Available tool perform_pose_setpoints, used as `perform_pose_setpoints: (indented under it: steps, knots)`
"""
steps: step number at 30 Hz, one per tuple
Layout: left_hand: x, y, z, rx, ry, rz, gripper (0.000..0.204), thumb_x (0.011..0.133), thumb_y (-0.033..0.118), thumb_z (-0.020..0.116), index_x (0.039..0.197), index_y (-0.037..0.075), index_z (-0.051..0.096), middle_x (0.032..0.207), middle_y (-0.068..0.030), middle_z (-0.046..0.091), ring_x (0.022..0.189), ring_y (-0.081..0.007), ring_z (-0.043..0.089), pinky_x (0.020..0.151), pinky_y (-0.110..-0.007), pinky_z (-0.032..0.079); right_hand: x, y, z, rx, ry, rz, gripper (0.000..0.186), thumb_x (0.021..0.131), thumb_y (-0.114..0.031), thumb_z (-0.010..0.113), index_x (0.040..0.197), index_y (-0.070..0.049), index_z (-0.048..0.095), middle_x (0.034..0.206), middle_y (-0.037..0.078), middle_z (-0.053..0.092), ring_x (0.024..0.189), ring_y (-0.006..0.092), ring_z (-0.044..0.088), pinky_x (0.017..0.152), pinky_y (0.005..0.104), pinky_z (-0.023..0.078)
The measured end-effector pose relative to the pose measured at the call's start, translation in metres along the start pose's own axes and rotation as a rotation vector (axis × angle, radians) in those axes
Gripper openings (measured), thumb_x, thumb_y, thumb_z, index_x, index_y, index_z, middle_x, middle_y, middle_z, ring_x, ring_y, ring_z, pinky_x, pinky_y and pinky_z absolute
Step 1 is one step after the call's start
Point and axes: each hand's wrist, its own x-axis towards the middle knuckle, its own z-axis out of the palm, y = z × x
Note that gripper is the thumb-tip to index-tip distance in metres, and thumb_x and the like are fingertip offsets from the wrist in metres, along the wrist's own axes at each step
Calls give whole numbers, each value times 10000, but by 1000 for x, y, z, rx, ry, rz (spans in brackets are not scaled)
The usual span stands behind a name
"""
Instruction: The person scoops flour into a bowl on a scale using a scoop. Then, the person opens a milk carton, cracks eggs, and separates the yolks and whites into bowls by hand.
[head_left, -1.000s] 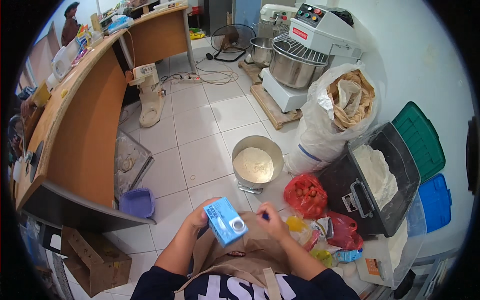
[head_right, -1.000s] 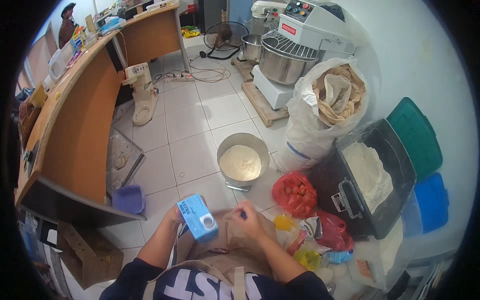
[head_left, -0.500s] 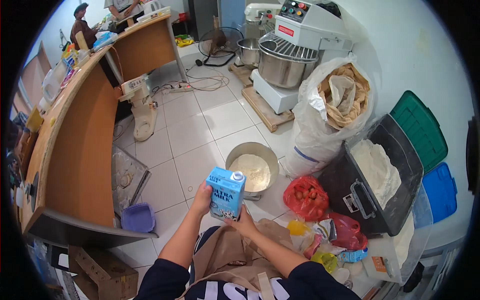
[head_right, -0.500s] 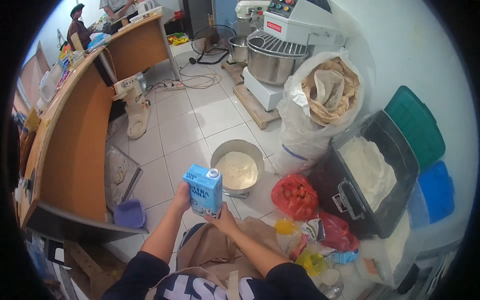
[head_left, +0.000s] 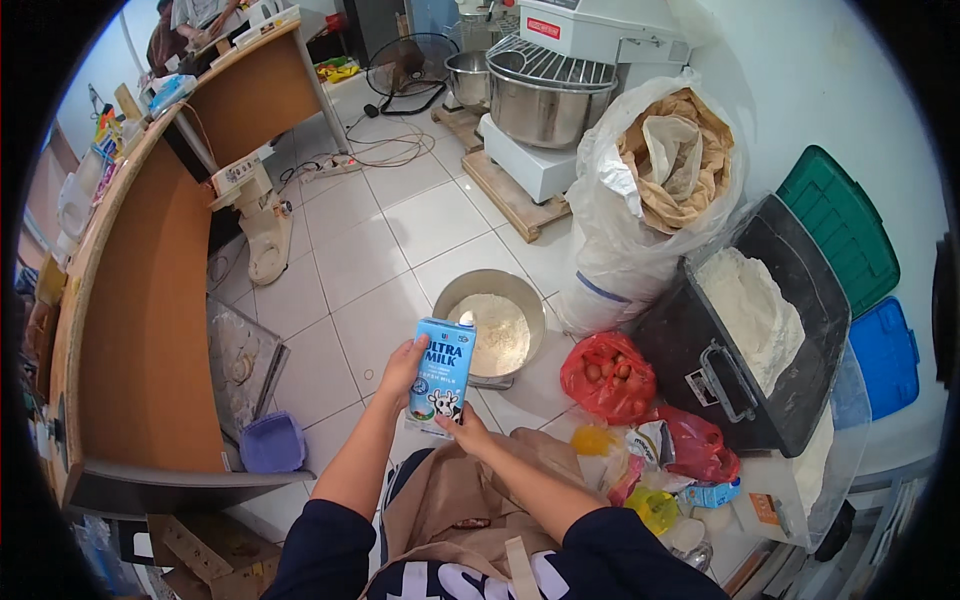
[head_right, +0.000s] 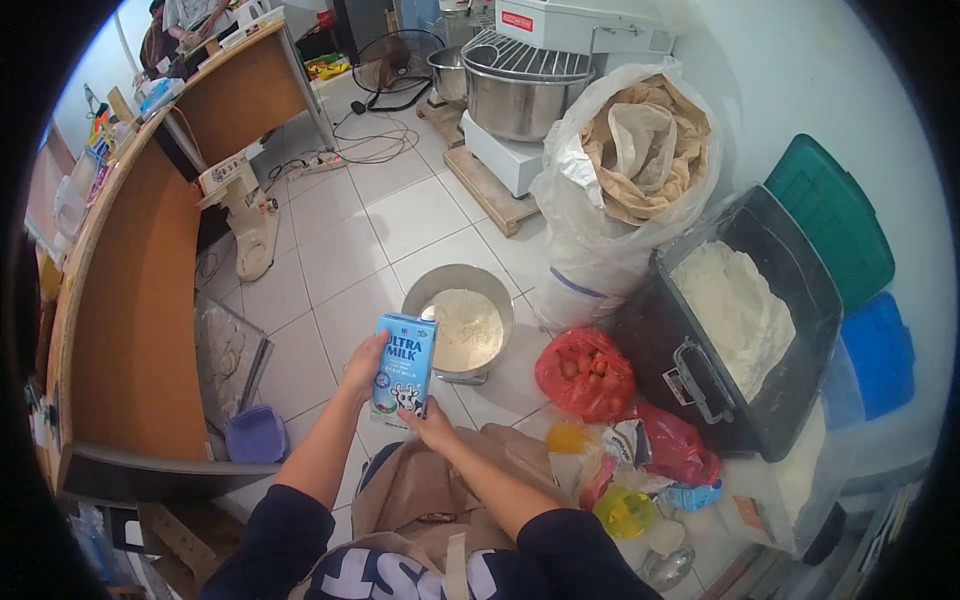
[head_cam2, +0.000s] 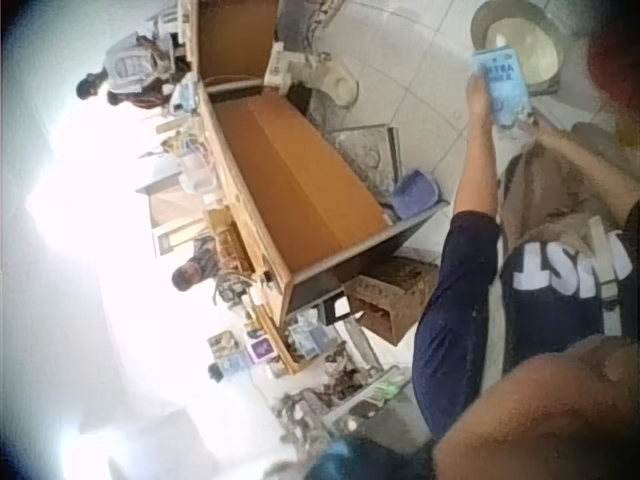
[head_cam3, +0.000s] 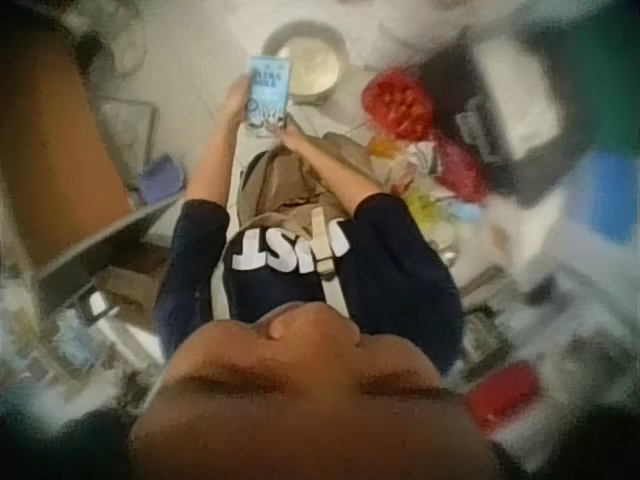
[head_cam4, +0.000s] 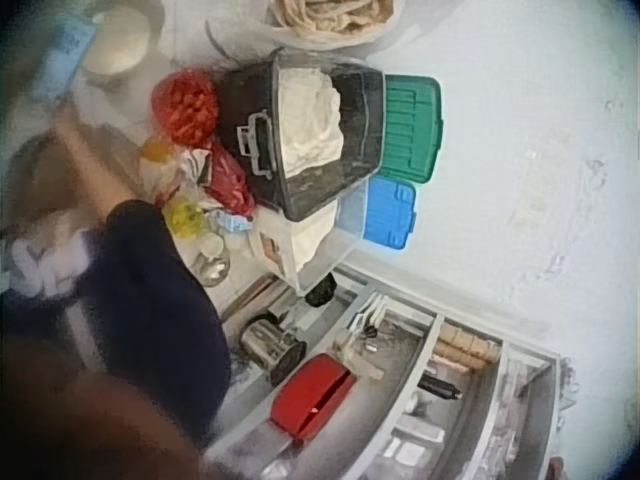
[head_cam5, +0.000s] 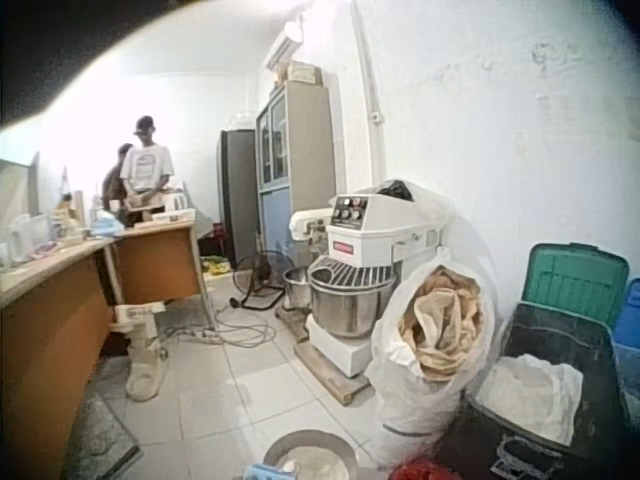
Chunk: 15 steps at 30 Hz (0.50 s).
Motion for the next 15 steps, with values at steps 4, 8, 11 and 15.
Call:
perform_pose_setpoints:
  steps: [4, 8, 11, 15]
  knots:
    - [7, -4, 7, 9, -20, -45, 438, 886, 458, 553, 942, 24, 569, 766, -16, 599, 647, -88, 543, 595, -245, 450, 4, 19, -3, 102, 4, 10, 615, 798, -410, 683, 1132, 55, 458, 1003, 122, 601, 887, 159, 566, 778, 287, 465]
    - [12, -14, -8, 24, -11, -52, 452, 879, 459, 564, 939, 12, 568, 758, -23, 597, 639, -91, 543, 585, -244, 447, -8, -11, 1, 63, -58, 140, 586, 814, -404, 665, 1127, 52, 471, 1017, 133, 603, 906, 171, 569, 799, 301, 462]
    - [10, -10, 0, 21, -18, -45, 461, 871, 460, 576, 938, 4, 568, 757, -27, 595, 636, -97, 546, 582, -246, 449, -2, 6, 1, 50, -12, 86, 559, 834, -387, 644, 1125, 58, 472, 1029, 147, 604, 937, 180, 566, 817, 311, 457]
    - [5, -7, 0, 119, 28, -42, 488, 879, 479, 545, 959, -1, 578, 826, -64, 631, 687, -135, 592, 636, -280, 483, -3, 9, 3, 65, -10, 31, 537, 846, -376, 630, 1112, 66, 477, 1035, 149, 609, 953, 189, 572, 832, 314, 454]
